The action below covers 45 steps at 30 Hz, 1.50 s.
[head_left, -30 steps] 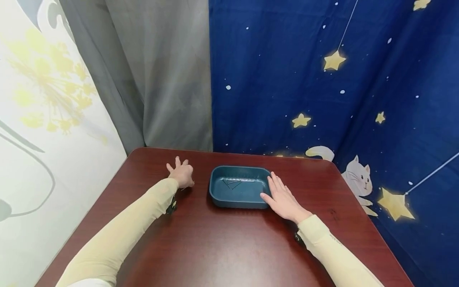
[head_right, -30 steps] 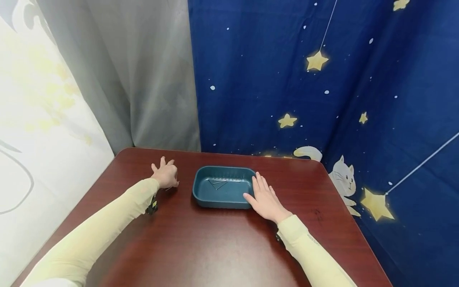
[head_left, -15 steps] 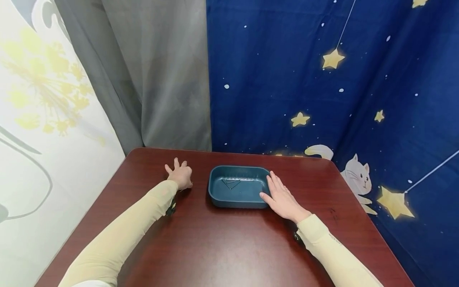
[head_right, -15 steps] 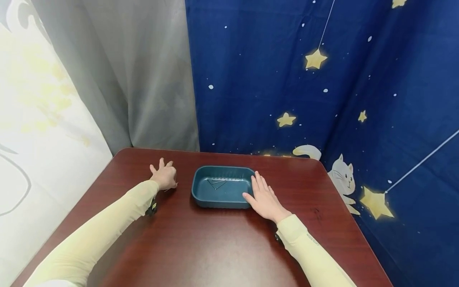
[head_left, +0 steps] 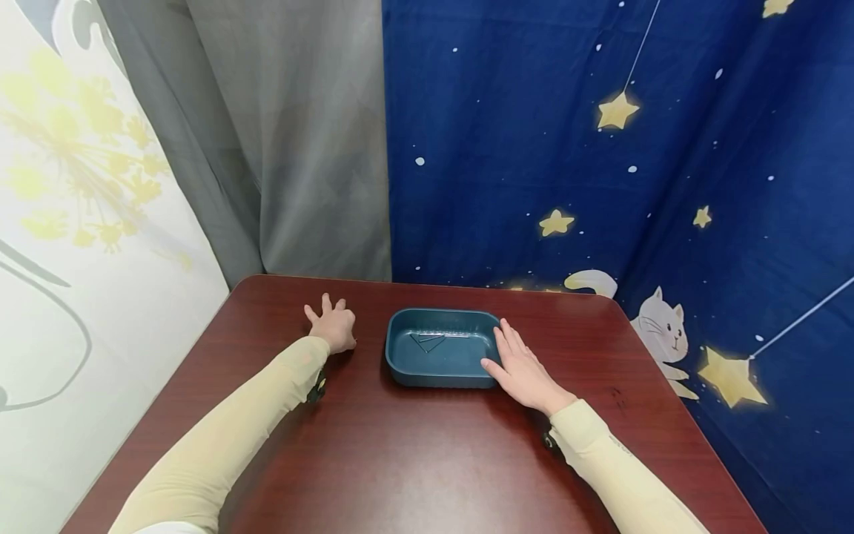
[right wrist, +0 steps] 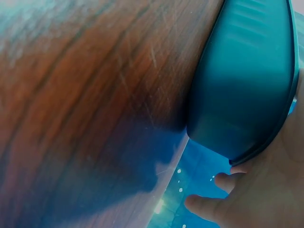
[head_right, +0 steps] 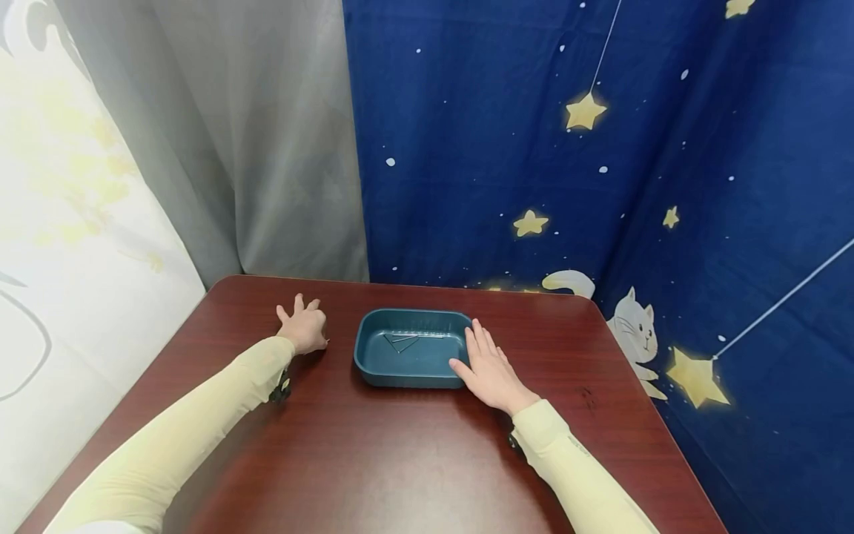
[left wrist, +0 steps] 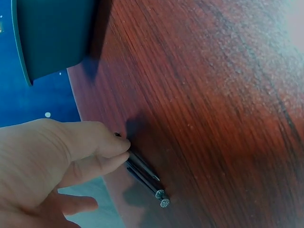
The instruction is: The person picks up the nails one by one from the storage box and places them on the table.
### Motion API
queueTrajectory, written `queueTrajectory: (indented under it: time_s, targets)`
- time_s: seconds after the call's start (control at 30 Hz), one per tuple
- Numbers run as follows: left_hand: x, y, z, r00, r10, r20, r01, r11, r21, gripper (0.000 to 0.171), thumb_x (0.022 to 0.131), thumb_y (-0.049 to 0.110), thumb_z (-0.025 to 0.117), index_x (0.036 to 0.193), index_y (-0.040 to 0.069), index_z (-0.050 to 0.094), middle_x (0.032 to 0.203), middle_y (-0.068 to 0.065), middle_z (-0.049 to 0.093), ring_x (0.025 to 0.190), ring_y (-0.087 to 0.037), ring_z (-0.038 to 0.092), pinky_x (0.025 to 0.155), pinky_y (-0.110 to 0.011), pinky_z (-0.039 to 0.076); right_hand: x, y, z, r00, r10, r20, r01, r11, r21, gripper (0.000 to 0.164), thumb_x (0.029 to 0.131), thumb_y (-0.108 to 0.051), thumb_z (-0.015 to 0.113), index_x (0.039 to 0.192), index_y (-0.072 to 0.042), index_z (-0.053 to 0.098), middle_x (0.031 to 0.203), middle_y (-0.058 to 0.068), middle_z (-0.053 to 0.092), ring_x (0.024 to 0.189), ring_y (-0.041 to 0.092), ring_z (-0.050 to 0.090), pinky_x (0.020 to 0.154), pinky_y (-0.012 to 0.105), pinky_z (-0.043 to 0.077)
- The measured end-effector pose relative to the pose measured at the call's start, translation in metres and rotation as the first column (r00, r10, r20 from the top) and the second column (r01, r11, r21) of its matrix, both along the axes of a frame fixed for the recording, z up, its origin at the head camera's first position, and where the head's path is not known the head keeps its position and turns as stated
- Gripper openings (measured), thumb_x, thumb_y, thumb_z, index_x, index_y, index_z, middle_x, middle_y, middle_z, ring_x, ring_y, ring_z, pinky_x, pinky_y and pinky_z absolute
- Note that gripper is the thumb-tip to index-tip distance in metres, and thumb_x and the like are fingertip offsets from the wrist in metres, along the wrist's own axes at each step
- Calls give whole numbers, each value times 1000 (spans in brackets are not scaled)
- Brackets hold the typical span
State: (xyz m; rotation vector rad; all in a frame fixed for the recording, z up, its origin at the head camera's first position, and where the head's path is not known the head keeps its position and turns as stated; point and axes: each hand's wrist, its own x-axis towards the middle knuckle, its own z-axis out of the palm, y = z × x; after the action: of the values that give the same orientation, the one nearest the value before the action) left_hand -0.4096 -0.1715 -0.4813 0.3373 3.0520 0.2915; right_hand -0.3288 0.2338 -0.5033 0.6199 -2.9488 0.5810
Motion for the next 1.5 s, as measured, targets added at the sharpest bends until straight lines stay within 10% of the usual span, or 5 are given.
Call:
queueTrajectory:
  time_s: [0.2,0.5,0.9,1.5]
  targets:
    - [-6,-2,2,1000,-12,-13,12,999,31,22,83,17,82,67,14,67,155,-32,29,144,-61,-2,99,-84,1,-1,1,0,1000,-7,2,7,1000,1,89,102,-65,37,160,-1,17,168,15,3,153,33,4,114,63,22]
    - [-10,16,36,988,-56,-146,77,987,139,19,83,16,79,67,17,69,158,-27,28,146,-56,4,101,-83,3,-3,4,3,1000,-15,17,15,1000,-9,84,104,-58,41,161,-2,15,169,10,-2,154,32,3,114,63,21]
    - [-1,69,31,906,-307,-293,346,933,93,10,83,22,81,92,25,80,161,-19,25,149,-49,2,103,-81,9,-4,5,2,1000,11,-3,-11,1000,-7,88,102,-63,37,160,1,17,168,14,0,152,38,8,115,60,21]
    - [-17,95,5,974,-190,-125,204,972,113,15,81,10,80,91,22,83,162,-21,24,147,-53,-8,102,-82,-2,-1,3,-1,999,2,32,-1,1000,-25,85,103,-59,40,161,-3,14,169,8,-5,154,31,4,114,62,22]
